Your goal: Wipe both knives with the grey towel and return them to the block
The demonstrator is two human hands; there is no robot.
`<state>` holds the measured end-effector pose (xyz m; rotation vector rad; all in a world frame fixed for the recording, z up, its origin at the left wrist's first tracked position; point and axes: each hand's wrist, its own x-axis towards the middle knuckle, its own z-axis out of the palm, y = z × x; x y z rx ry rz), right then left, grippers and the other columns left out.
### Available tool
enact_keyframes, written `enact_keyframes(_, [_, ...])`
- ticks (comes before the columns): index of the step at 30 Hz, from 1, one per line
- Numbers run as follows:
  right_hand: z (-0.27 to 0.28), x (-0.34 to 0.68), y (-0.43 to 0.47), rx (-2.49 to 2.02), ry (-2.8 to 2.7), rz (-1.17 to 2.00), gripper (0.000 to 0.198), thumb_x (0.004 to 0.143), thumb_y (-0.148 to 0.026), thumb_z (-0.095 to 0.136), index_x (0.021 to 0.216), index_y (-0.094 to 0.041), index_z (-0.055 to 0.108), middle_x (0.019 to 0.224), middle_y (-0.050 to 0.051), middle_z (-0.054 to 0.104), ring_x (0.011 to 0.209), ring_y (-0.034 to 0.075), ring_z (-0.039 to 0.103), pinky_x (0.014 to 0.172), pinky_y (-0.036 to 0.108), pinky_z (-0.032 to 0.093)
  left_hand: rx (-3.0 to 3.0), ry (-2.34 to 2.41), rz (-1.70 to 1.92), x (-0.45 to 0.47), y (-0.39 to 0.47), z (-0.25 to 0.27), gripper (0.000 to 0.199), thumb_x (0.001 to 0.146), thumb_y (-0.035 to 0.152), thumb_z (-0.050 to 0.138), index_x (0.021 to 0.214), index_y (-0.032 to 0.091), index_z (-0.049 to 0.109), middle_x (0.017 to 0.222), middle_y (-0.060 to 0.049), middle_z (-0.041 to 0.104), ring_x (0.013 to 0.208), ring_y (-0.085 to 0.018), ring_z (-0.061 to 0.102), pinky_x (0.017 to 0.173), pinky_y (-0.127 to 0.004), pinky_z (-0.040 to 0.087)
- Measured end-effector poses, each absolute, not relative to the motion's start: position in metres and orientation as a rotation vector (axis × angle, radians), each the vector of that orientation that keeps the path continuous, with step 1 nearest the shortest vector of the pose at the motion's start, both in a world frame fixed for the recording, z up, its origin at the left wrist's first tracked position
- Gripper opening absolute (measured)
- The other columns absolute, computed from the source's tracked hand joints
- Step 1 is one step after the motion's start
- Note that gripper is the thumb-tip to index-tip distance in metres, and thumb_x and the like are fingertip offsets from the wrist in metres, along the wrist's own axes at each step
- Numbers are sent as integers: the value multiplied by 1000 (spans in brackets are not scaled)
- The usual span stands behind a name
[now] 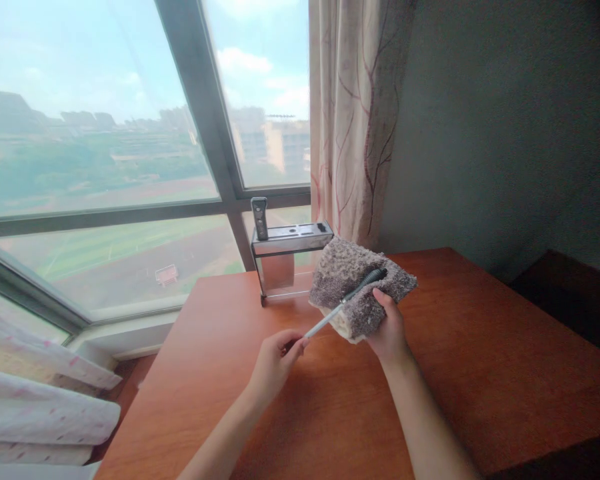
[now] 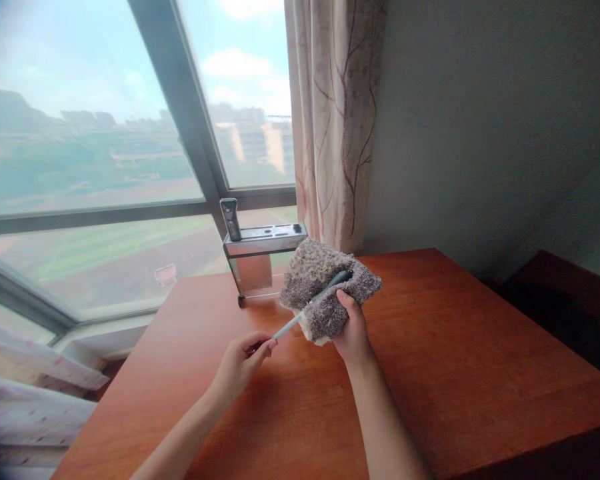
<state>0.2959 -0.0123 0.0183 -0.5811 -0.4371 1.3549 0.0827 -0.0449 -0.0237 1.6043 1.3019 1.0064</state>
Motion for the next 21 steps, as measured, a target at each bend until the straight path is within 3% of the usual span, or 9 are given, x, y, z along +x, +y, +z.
enact_keyframes(7, [16,293,-7,-670,-494,1211,43,70,-32,74,111,-26,62,100,-3,71,89,18,65,76,30,53,1605,1263,1068,84,-48,-19,28,82,43,61,82,16,65,59,2,49,55,-12,41,51,-22,29])
enact_keyframes(16, [12,291,-2,-666,-465,1147,45,71,-35,75,114,-27,61,106,-2,70,97,18,65,81,30,53,1724,1222,938,80,-47,-15,26,86,40,56,77,17,63,56,2,49,52,-11,40,50,-22,27])
enact_keyframes(21, [4,291,3,-643,-428,1149,45,76,-39,68,118,-27,57,111,-1,69,106,20,63,89,36,52,1963,1398,1073,88,-55,-14,15,86,35,58,86,22,67,77,-3,63,63,-15,52,60,-23,35])
